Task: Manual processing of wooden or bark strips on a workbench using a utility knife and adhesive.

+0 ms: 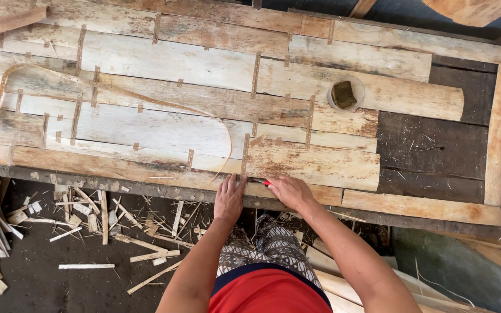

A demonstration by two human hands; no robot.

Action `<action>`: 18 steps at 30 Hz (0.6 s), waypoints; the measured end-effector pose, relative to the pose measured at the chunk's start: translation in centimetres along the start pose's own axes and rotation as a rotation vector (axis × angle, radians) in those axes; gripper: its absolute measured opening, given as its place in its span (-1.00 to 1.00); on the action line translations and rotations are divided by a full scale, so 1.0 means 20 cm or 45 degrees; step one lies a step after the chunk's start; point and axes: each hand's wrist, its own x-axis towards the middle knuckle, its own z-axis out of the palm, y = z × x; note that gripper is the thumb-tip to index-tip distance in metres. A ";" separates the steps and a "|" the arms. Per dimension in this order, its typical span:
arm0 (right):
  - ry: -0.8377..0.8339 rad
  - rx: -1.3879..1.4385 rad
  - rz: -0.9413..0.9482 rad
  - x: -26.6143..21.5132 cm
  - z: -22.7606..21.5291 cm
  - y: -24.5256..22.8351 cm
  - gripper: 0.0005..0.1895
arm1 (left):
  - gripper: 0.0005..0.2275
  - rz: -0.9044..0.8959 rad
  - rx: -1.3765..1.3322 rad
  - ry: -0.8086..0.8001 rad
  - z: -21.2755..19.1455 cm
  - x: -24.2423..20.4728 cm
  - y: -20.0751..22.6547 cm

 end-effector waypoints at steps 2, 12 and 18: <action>0.026 0.003 -0.008 0.01 0.05 0.04 -0.54 | -0.38 0.005 0.001 0.016 0.03 0.00 0.00; 0.093 0.008 -0.051 0.04 0.05 0.07 -0.59 | -0.24 0.035 0.217 -0.123 0.00 0.02 0.04; 0.133 0.009 -0.099 0.02 0.07 0.11 -0.58 | -0.26 0.038 0.181 0.013 0.05 0.01 0.04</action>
